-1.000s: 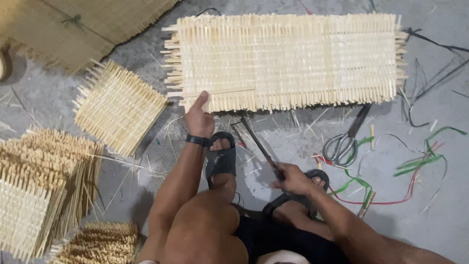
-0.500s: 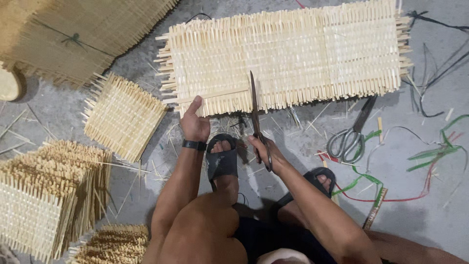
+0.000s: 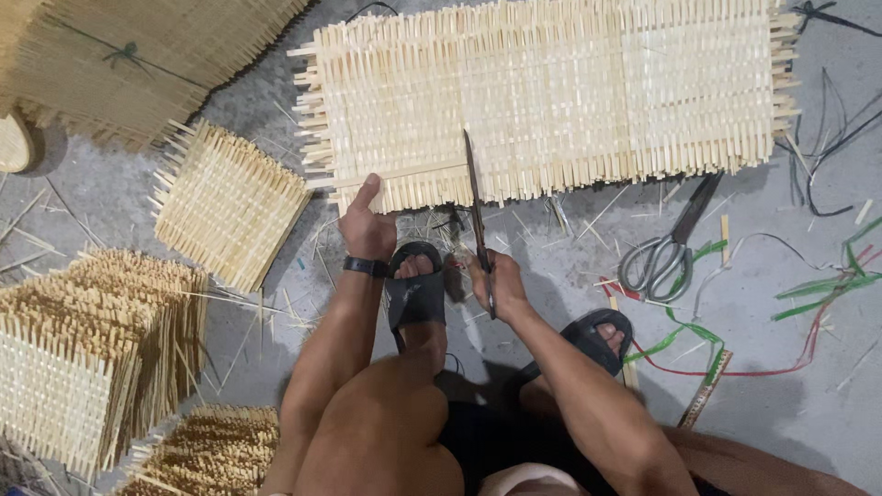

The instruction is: The person sits on the floor and uses shears to cut a large woven bamboo mat into smaller rectangular pieces. The person repeatedly measures, cuts, and stacks the finished pieces.

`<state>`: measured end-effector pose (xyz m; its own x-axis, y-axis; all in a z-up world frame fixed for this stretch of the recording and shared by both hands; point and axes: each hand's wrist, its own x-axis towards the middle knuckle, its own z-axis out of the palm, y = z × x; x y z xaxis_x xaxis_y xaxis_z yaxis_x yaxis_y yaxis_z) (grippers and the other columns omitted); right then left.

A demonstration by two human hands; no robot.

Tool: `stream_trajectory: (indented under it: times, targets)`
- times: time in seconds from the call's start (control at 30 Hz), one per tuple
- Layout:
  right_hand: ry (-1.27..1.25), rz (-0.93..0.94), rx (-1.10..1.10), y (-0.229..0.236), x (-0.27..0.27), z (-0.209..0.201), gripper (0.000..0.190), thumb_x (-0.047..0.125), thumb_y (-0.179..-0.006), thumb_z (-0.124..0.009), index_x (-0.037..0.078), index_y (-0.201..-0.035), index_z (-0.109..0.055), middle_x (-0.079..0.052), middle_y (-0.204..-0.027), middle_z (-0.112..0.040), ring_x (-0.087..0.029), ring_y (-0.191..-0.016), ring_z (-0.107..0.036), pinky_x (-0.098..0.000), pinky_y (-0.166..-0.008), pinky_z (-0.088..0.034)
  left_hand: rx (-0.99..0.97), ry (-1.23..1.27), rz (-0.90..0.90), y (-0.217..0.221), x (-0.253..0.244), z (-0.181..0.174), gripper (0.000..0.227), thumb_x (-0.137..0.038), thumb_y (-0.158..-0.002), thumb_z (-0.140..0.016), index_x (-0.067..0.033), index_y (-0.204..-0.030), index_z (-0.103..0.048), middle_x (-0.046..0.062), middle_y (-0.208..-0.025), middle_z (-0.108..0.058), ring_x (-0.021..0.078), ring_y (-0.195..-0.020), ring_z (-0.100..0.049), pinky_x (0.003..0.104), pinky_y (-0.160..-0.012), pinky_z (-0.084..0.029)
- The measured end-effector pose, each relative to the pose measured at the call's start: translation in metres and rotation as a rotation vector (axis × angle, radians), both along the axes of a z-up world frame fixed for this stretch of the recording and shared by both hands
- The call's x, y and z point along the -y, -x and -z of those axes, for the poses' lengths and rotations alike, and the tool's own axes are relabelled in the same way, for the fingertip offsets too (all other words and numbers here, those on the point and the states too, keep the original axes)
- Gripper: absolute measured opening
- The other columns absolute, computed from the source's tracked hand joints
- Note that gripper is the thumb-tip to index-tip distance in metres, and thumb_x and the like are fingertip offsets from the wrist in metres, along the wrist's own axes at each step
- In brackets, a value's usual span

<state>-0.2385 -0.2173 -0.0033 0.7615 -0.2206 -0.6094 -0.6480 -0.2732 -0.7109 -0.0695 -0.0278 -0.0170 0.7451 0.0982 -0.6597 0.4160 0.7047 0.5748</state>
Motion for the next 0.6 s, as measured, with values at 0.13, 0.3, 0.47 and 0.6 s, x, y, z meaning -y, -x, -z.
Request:
stream_trajectory:
  times: [0.13,0.3,0.47,0.6]
  targets:
    - [-0.396,0.255,-0.027,0.015,0.0,0.037,0.03,0.022,-0.095,-0.065,0.003,-0.072,-0.058,-0.005,-0.059,-0.055,-0.013,-0.046,-0.05,-0.0343,-0.043,-0.038,0.025,0.207,0.068,0.023,0.003,0.036,0.058,-0.031,-0.109,-0.076,0.0041,-0.145,-0.046,0.02,-0.125,-0.059,0.0305,-0.104,-0.059,0.041,-0.079,-0.051]
    - [0.044,-0.029,0.343,0.014,-0.003,0.028,0.029,0.024,-0.096,-0.065,0.002,-0.078,-0.063,-0.006,-0.061,-0.06,-0.012,-0.055,-0.057,-0.0309,-0.055,-0.047,-0.165,0.107,0.26,0.029,0.055,0.043,0.078,-0.033,-0.096,-0.075,-0.0055,-0.159,-0.037,0.016,-0.154,-0.042,0.0239,-0.119,-0.044,0.043,-0.11,-0.042]
    - [-0.087,0.079,-0.213,-0.026,0.001,-0.028,0.036,0.049,-0.095,-0.056,0.015,-0.091,-0.067,-0.005,-0.058,-0.062,-0.019,-0.052,-0.062,-0.0355,-0.053,-0.052,-0.124,0.02,0.286,0.018,0.066,0.021,0.081,-0.028,-0.087,-0.078,0.0128,-0.145,-0.039,0.022,-0.155,-0.045,0.0334,-0.136,-0.047,0.055,-0.118,-0.033]
    - [-0.291,0.231,-0.175,-0.043,0.011,-0.028,0.052,0.052,-0.095,-0.061,0.002,-0.087,-0.066,-0.004,-0.061,-0.056,-0.021,-0.055,-0.057,-0.0421,-0.054,-0.053,-0.139,-0.001,0.232,0.02,0.07,0.02,0.078,-0.023,-0.085,-0.079,0.0147,-0.142,-0.042,0.021,-0.151,-0.049,0.0329,-0.137,-0.047,0.057,-0.116,-0.035]
